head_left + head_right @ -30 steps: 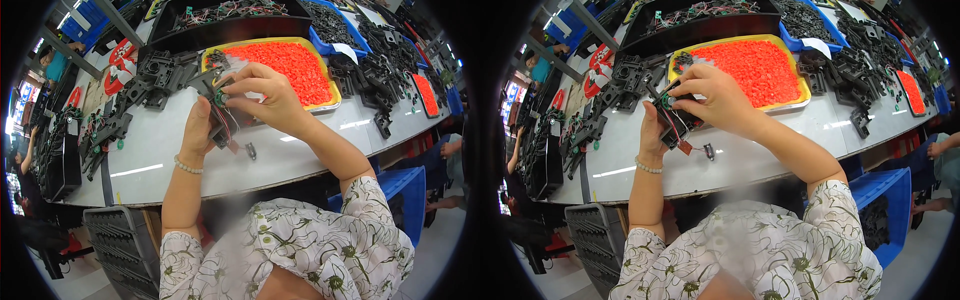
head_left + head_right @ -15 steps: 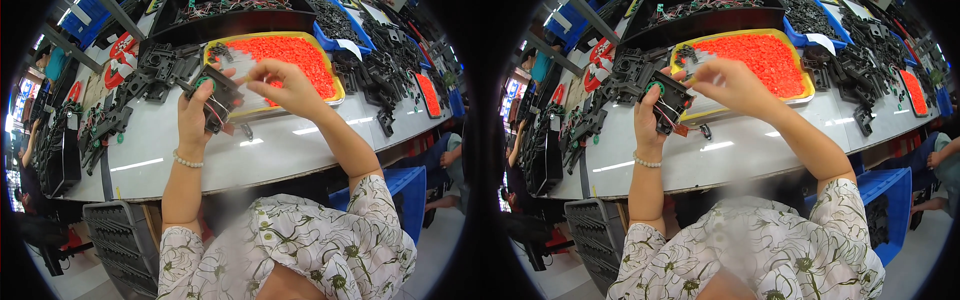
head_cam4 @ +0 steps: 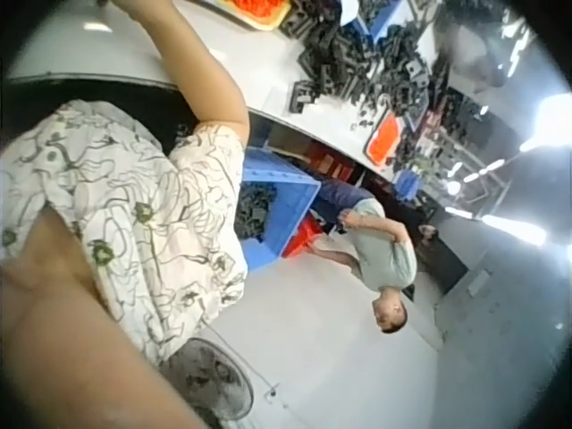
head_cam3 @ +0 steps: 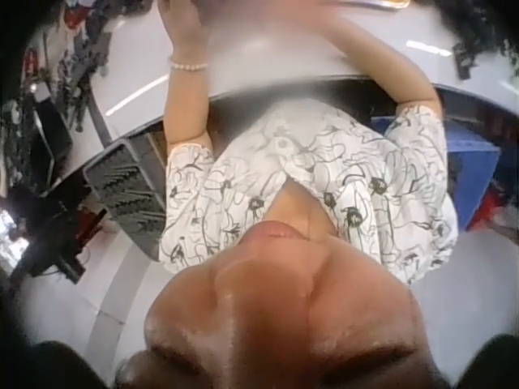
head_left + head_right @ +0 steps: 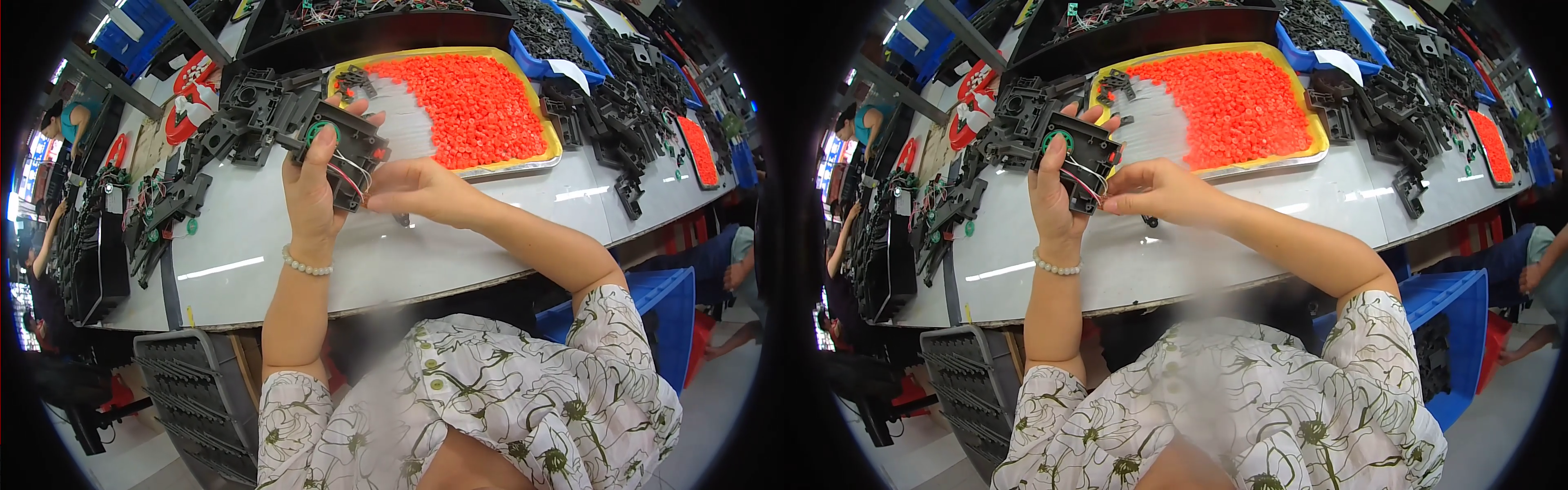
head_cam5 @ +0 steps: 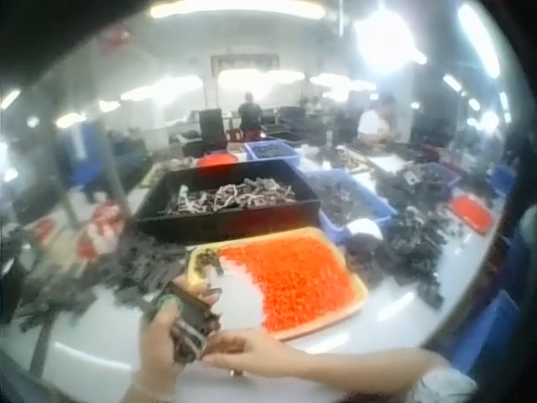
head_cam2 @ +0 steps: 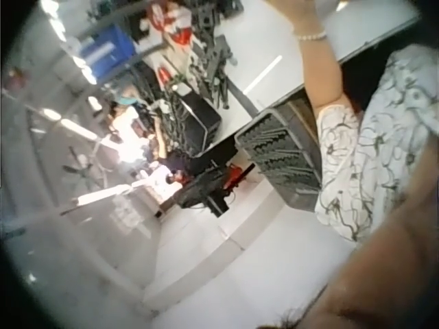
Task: The person assembles a plastic housing by hand, inserting a wiring harness and electronic components into it, then securing them with plastic pins.
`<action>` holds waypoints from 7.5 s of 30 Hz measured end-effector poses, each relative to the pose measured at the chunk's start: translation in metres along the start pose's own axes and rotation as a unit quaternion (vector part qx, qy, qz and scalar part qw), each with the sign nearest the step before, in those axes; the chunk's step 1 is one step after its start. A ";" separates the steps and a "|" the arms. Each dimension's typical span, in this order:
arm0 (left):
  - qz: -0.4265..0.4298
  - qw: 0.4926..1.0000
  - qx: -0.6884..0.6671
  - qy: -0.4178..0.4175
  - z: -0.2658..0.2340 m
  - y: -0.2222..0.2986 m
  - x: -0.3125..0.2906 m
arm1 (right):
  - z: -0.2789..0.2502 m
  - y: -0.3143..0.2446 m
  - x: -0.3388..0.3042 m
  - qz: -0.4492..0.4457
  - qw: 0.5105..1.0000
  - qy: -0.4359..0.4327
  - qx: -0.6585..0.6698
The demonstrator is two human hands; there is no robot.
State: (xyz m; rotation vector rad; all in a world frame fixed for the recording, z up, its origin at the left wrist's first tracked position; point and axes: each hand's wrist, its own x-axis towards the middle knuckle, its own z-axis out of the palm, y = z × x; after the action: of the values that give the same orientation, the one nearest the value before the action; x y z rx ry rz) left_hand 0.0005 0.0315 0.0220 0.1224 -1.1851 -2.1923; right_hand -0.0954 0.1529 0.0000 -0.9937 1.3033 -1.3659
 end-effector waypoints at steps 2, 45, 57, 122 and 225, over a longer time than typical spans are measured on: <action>0.011 1.000 -0.012 0.000 0.000 0.000 0.000 | 0.002 -0.001 -0.003 -0.017 1.000 -0.003 -0.020; 0.077 0.997 0.000 0.030 0.002 -0.003 -0.004 | -0.008 -0.059 -0.001 -0.345 0.757 0.233 -0.504; 0.133 0.988 0.079 0.012 0.000 -0.008 -0.006 | 0.002 -0.059 0.002 -0.335 0.677 0.223 -0.616; 0.142 0.984 0.103 0.022 0.005 -0.017 -0.010 | -0.007 -0.031 0.008 -0.364 0.790 0.230 -0.437; 0.144 0.984 0.108 0.019 0.005 -0.012 -0.008 | -0.029 -0.007 -0.005 0.309 0.881 -0.097 0.346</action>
State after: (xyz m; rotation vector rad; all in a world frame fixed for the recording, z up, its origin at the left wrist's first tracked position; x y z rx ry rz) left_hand -0.0006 0.0445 0.0134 0.0776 -1.3280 -1.8025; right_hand -0.1234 0.1635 0.0040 -0.1760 0.7662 -1.0542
